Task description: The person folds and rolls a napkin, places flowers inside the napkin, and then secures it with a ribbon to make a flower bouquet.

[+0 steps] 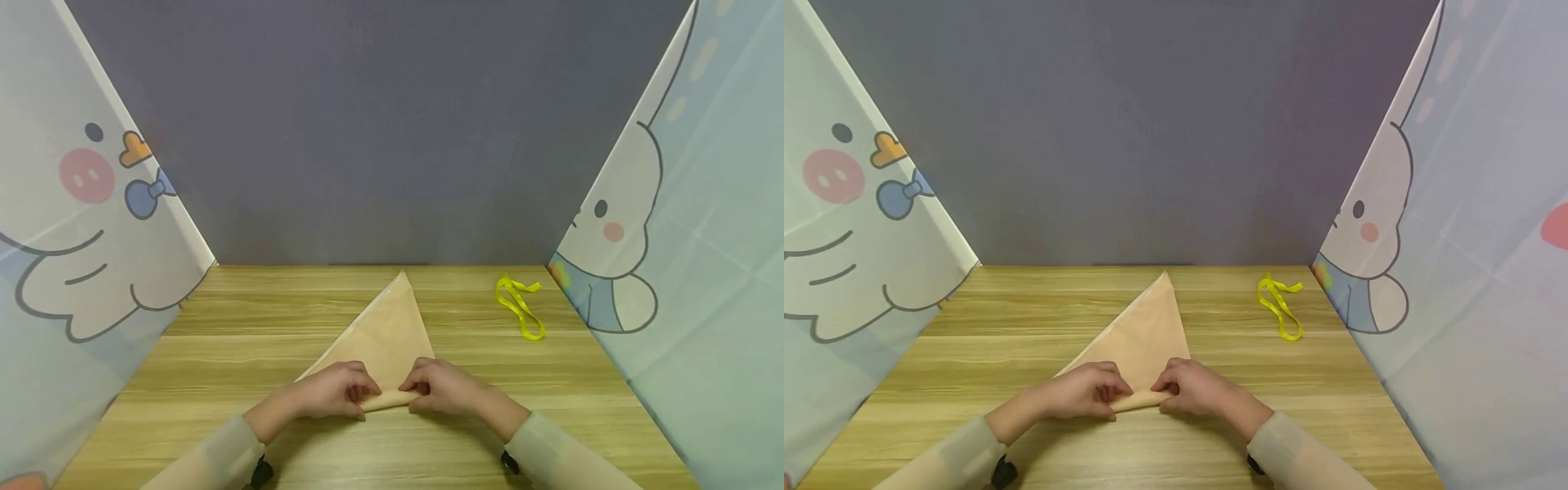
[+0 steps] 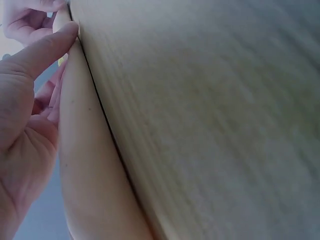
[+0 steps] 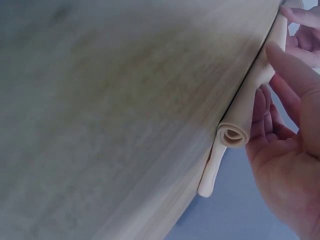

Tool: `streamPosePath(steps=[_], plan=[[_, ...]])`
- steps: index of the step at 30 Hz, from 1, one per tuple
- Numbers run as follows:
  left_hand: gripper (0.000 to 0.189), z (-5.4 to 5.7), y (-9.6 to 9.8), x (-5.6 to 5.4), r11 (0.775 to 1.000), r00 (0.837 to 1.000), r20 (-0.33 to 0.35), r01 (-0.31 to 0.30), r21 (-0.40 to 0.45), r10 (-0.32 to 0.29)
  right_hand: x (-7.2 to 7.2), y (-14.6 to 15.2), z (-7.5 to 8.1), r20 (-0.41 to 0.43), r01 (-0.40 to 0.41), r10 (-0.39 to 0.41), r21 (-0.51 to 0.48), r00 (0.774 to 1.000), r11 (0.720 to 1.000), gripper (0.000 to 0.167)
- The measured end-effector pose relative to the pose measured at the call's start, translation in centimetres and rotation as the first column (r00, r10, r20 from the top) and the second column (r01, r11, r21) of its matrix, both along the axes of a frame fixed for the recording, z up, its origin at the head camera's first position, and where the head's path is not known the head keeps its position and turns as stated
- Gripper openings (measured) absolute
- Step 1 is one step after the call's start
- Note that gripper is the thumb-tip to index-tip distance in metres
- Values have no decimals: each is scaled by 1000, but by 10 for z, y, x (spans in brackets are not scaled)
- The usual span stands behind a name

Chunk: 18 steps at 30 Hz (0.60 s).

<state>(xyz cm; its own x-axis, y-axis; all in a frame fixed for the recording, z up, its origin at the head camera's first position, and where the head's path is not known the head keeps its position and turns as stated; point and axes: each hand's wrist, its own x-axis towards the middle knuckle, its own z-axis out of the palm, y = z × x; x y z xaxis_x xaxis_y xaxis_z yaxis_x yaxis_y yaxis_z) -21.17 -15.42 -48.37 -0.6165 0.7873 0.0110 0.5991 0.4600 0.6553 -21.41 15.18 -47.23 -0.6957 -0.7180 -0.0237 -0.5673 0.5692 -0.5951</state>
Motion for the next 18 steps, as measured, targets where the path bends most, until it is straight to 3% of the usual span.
streamPosePath(steps=[3, 10, 18], plan=[[37, 0, -1, 1, 1000, 1000, 8, -6, 2, 6, -1, 0, 0, -4, -5, 5, -1, 1000, 1000, 24], [20, 2, -3, 1, 999, 999, -44, -26, 23, 27, -5, 0, -2, -69, -16, 16, -3, 997, 1000, 17], [12, 1, -8, -3, 989, 990, 88, -116, 97, 107, -9, -3, -3, -12, 44, -44, -23, 999, 999, 10]])
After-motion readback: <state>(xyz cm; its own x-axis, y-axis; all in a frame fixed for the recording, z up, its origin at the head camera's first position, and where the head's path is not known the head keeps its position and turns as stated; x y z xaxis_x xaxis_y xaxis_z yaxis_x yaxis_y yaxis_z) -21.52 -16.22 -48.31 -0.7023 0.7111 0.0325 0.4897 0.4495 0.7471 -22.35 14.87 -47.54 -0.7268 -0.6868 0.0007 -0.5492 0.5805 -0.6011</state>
